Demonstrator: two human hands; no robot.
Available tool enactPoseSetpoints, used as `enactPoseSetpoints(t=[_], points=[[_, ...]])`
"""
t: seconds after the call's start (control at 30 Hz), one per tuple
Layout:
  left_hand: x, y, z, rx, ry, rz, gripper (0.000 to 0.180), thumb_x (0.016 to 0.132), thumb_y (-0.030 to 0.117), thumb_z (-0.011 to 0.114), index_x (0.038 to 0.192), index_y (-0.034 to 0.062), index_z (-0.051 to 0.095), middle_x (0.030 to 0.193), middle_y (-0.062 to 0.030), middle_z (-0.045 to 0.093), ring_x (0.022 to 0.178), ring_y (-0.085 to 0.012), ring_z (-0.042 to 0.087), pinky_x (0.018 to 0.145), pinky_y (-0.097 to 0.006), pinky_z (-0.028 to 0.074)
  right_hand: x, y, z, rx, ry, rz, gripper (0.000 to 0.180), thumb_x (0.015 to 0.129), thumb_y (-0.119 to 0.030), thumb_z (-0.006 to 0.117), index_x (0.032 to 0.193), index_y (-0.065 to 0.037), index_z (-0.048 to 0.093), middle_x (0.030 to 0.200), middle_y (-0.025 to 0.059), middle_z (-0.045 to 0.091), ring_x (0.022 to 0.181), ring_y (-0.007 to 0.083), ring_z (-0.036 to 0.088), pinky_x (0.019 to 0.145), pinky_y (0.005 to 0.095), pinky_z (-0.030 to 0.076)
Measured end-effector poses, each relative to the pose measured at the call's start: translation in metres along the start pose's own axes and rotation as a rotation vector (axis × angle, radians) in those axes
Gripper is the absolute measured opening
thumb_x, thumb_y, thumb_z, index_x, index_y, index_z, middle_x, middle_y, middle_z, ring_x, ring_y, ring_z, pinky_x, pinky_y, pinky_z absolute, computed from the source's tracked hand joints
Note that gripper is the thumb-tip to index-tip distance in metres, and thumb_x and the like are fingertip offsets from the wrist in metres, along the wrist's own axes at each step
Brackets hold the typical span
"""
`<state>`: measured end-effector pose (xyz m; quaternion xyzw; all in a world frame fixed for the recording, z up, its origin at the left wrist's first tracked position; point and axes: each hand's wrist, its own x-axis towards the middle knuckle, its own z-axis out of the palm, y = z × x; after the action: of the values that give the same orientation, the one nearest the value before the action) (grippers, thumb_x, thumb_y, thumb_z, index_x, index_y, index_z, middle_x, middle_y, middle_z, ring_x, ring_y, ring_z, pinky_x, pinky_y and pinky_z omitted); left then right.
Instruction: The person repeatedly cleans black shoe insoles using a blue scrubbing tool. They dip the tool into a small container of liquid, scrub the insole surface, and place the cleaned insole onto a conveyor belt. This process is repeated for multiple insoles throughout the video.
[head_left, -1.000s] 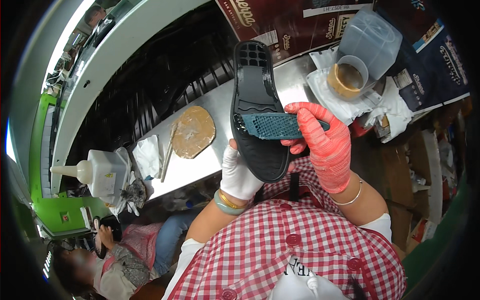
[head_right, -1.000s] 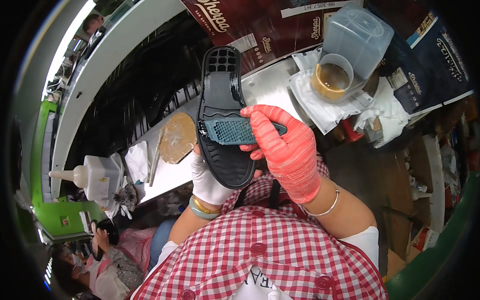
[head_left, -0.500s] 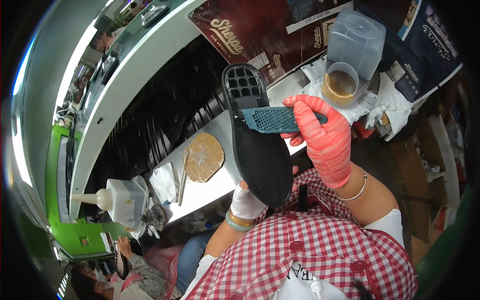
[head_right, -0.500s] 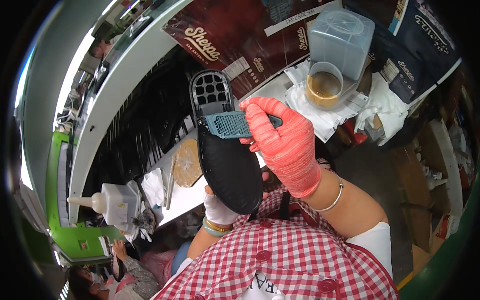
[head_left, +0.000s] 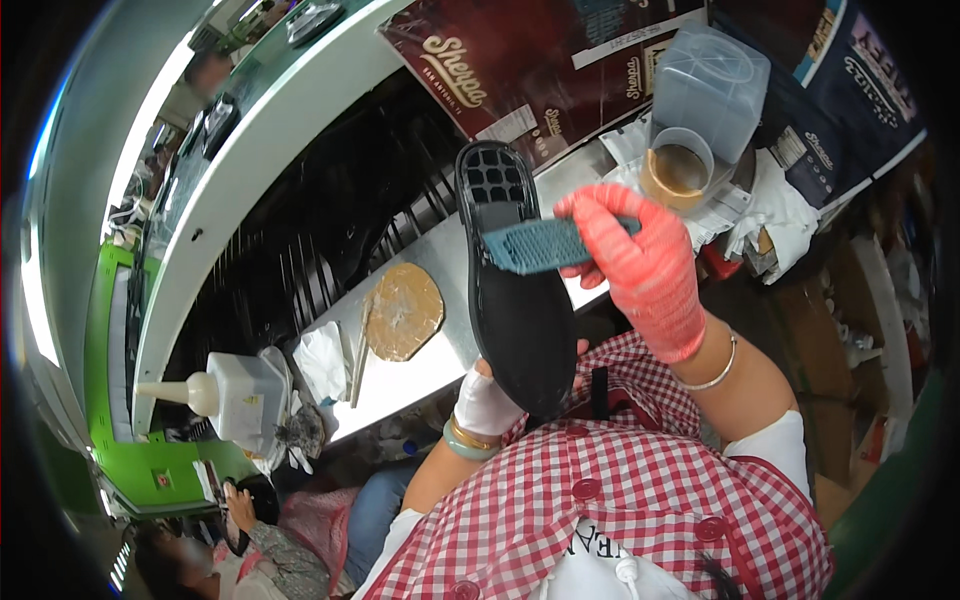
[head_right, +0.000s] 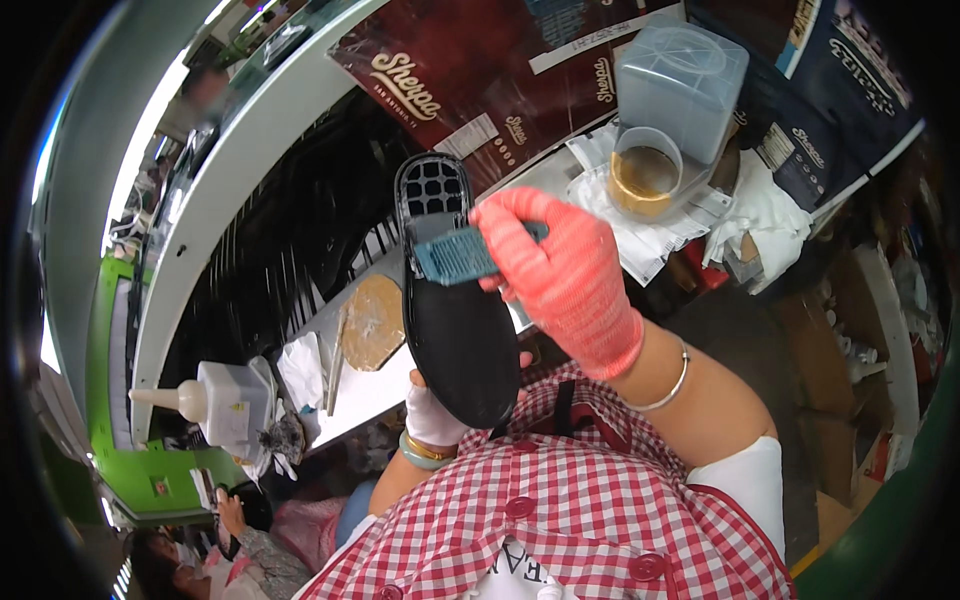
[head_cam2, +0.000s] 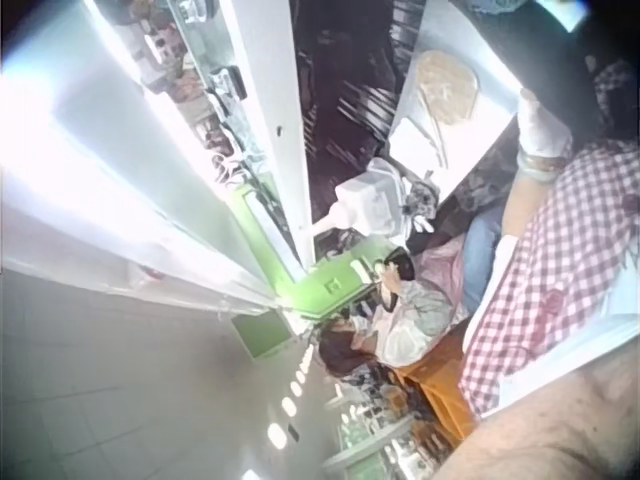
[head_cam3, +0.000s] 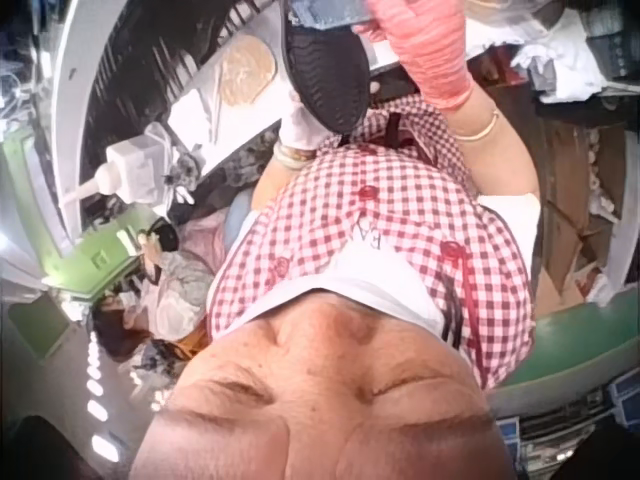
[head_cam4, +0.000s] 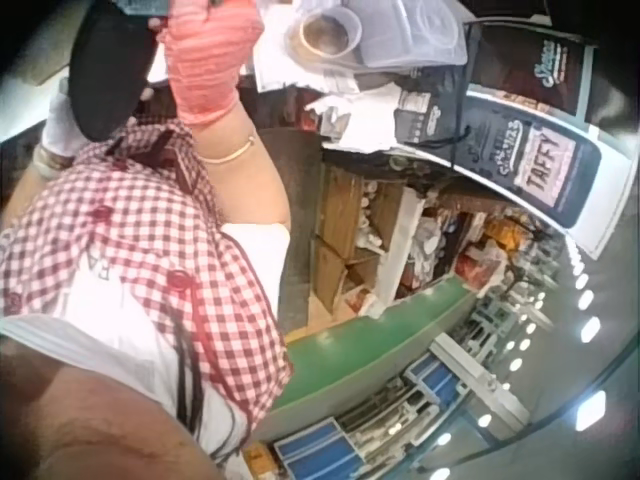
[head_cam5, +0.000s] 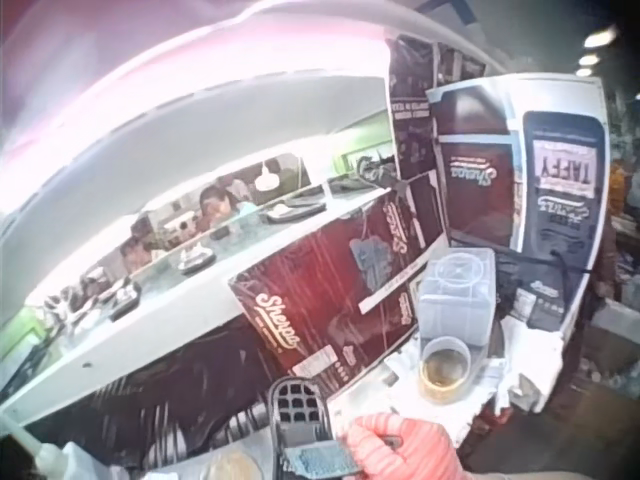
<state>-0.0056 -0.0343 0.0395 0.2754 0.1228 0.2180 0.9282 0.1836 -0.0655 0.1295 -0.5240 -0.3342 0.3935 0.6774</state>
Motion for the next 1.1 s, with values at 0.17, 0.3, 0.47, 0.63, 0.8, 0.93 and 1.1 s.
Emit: enactPoseSetpoints(t=[0.17,0.3,0.47,0.63,0.8,0.93,1.1], points=[[0.005,0.001,-0.013,-0.028,0.020,0.106,0.093,0.073,0.057,0.068,0.140,0.0070,0.028,0.134,-0.0166,0.041,0.118,-0.0357,0.049,0.088,-0.051,0.051,-0.024,0.014,0.008,0.035,-0.037,0.176,0.022,0.091,-0.022,0.056,0.098,-0.002,0.065,0.072,0.0033,0.062,0.062,0.0076,0.062,0.051,0.0182,0.047],[0.005,-0.001,-0.014,-0.083,0.121,0.138,0.086,0.075,0.062,0.062,0.137,0.0092,0.034,0.129,-0.0160,0.047,0.113,-0.0337,0.052,0.082,-0.051,0.053,-0.033,0.022,0.008,-0.025,-0.082,0.171,0.022,0.091,-0.020,0.056,0.098,-0.001,0.065,0.076,0.0047,0.065,0.062,0.0081,0.063,0.053,0.0190,0.049],[0.004,-0.001,-0.021,-0.185,0.118,0.180,0.074,0.085,0.061,0.049,0.136,0.0094,0.037,0.133,-0.0129,0.047,0.117,-0.0272,0.050,0.097,-0.043,0.044,-0.046,0.023,0.014,-0.032,-0.130,0.247,0.021,0.091,-0.017,0.056,0.097,0.001,0.065,0.078,0.0059,0.065,0.062,0.0092,0.063,0.054,0.0197,0.049],[0.003,0.001,-0.024,-0.282,0.167,0.194,0.066,0.089,0.060,0.040,0.134,0.0106,0.042,0.132,-0.0103,0.048,0.119,-0.0244,0.048,0.102,-0.041,0.038,-0.055,0.029,0.014,-0.122,-0.201,0.221,0.019,0.091,-0.013,0.056,0.098,0.002,0.064,0.079,0.0056,0.065,0.063,0.0073,0.059,0.056,0.0206,0.048],[-0.002,-0.001,-0.031,-0.281,0.176,0.179,0.072,0.090,0.064,0.028,0.138,0.0107,0.036,0.135,-0.0108,0.045,0.122,-0.0251,0.045,0.105,-0.041,0.034,-0.049,0.028,0.016,-0.211,-0.328,0.216,0.018,0.090,-0.011,0.056,0.099,0.003,0.064,0.081,0.0054,0.064,0.068,0.0076,0.058,0.060,0.0216,0.049],[-0.007,0.000,-0.042,-0.293,0.168,0.144,0.074,0.091,0.064,0.026,0.140,0.0085,0.033,0.138,-0.0141,0.042,0.125,-0.0286,0.043,0.107,-0.044,0.032,-0.035,0.026,0.020,-0.264,-0.509,0.279,0.021,0.091,-0.013,0.055,0.102,0.003,0.063,0.084,0.0054,0.065,0.071,0.0087,0.060,0.061,0.0216,0.049],[-0.009,0.011,-0.055,-0.601,0.244,0.027,0.072,0.091,0.063,0.026,0.132,0.0073,0.044,0.125,-0.0148,0.054,0.109,-0.0309,0.056,0.094,-0.046,0.046,-0.014,0.019,0.041,-0.274,-0.639,0.485,0.026,0.092,-0.020,0.054,0.104,0.001,0.062,0.086,0.0054,0.064,0.066,0.0081,0.061,0.055,0.0204,0.048]])
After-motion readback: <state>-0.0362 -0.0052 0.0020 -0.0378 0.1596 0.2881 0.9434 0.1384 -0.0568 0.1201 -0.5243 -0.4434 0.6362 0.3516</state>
